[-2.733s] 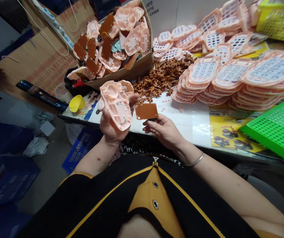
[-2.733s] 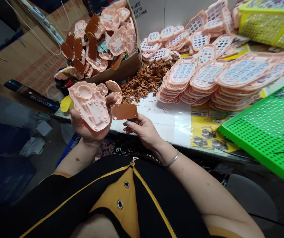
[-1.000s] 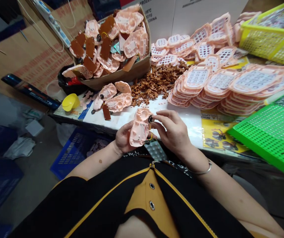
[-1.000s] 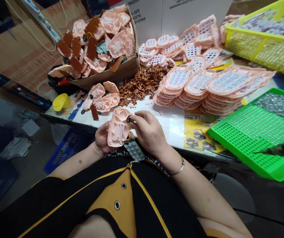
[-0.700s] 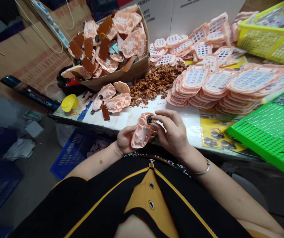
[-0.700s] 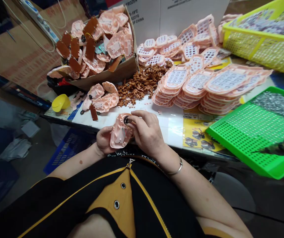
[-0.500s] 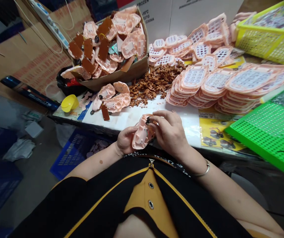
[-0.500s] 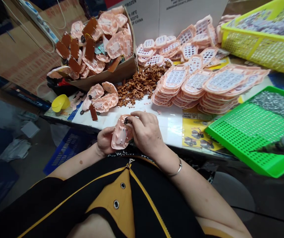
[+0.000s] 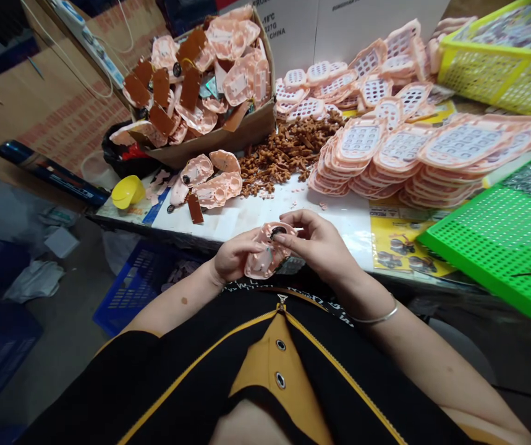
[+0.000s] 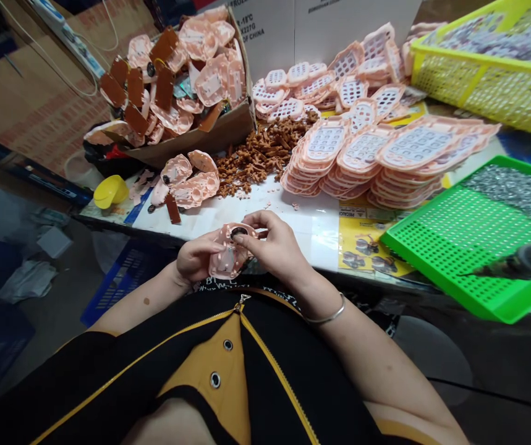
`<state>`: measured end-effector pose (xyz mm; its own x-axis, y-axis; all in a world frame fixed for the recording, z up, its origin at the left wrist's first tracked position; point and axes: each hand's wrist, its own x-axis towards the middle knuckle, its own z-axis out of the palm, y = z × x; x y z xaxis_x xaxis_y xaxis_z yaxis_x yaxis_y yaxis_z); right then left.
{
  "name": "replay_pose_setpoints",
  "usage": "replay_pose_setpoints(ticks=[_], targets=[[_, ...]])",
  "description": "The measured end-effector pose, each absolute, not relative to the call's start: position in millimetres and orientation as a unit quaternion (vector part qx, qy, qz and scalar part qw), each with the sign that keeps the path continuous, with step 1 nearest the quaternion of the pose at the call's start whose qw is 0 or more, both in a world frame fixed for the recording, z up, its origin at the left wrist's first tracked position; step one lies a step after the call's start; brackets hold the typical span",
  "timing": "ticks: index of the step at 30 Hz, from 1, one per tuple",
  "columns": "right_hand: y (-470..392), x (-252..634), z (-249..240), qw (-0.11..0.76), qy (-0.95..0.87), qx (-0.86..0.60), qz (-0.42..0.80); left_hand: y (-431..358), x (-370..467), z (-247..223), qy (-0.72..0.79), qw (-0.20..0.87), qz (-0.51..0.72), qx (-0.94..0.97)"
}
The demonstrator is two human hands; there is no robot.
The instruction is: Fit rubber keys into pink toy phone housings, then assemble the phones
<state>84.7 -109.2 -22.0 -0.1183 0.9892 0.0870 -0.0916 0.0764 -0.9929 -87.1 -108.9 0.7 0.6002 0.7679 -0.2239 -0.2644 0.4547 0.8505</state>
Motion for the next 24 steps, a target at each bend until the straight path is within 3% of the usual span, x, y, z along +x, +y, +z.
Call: replay_pose_setpoints(ticks=[5,10,18,21,24], targets=[[-111,82,-17,0.475,-0.490,-0.406,0.608,-106,-88,9,0.419,0.651,0.276,0.570],[-110,81,-19,0.465,-0.434,-0.363,0.681,-105,-88,14,0.428,0.564,0.243,0.663],[-108,84,-26,0.458,-0.444,-0.314,0.703,-102,-90,13,0.426,0.558,0.220,0.678],[-107,87,-33,0.471,-0.458,-0.319,0.683,-97,-91,11,0.426,0.588,0.283,0.626],[-108,93,-45,0.410,-0.497,-0.332,0.688,-91,-93,9,0.437,0.624,0.368,0.533]])
